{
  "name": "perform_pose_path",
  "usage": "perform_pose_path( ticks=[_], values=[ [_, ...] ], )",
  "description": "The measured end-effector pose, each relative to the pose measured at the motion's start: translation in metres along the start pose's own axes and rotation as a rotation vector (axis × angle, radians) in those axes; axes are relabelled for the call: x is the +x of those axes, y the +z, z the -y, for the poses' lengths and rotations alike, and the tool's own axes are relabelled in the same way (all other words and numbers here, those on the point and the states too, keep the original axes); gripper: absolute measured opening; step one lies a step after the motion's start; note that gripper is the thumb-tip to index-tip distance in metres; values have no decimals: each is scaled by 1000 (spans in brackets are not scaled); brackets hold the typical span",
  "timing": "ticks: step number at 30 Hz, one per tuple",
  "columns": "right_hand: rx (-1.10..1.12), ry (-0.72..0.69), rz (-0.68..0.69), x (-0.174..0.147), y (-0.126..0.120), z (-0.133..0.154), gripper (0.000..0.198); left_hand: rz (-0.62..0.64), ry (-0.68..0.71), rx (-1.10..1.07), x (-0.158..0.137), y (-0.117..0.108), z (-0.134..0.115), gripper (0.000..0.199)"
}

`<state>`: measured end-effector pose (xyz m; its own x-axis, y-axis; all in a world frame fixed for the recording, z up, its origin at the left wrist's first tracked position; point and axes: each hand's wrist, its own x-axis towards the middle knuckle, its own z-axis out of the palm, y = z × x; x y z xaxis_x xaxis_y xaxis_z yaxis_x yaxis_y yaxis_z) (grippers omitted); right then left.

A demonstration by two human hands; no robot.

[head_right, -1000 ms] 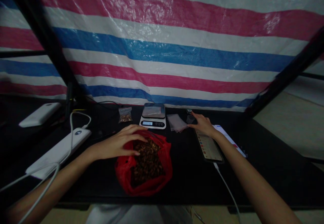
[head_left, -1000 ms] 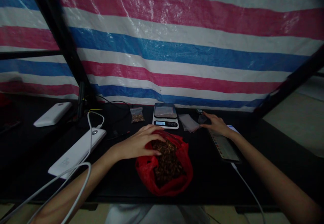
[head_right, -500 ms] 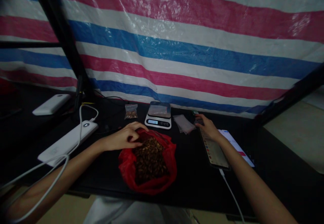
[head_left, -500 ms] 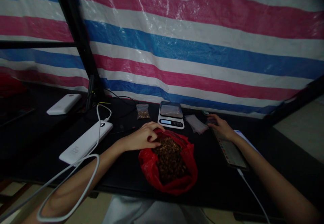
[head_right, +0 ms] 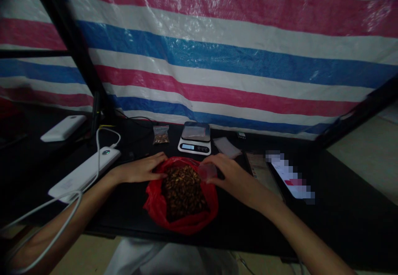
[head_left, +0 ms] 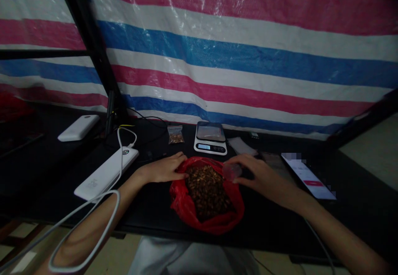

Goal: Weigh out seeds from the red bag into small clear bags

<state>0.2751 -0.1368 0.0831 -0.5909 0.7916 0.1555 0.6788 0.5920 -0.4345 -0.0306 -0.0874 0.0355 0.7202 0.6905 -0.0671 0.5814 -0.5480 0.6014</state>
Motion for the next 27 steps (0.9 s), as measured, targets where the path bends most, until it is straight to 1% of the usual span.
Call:
perform_pose_path(
  ticks=[2, 5, 8, 11, 14, 17, 19, 22, 24, 27],
  values=[
    [-104, -84, 59, 1, 13, 12, 32, -7, -3, 31, 1, -1, -1, 30],
    [-324, -171, 84, 6, 31, 19, 35, -17, 16, -4, 2, 1, -7, 23],
    [-454, -196, 65, 13, 42, 24, 36, -34, 4, -89, 3, 6, -14, 23],
    [-474, -184, 68, 20, 47, 30, 34, -93, -3, -187, 6, 15, -19, 26],
    [-472, -164, 80, 25, 56, 35, 29, -188, -8, -332, 12, 26, -23, 26],
    [-441, -146, 41, 28, 66, 37, 25, -295, -18, -478, 19, 38, -24, 25],
    [-389, -122, 0, 29, 72, 38, 25, -372, -40, -563, 24, 45, -23, 25],
    [-329, -91, -35, 31, 77, 41, 29, -531, -97, -695, 31, 55, -19, 25],
    [-324, -115, -48, 31, 79, 43, 31, -632, -113, -782, 35, 59, -17, 25],
    [-349, -191, -56, 33, 83, 47, 28, -730, -110, -912, 39, 63, -17, 29]
  ],
)
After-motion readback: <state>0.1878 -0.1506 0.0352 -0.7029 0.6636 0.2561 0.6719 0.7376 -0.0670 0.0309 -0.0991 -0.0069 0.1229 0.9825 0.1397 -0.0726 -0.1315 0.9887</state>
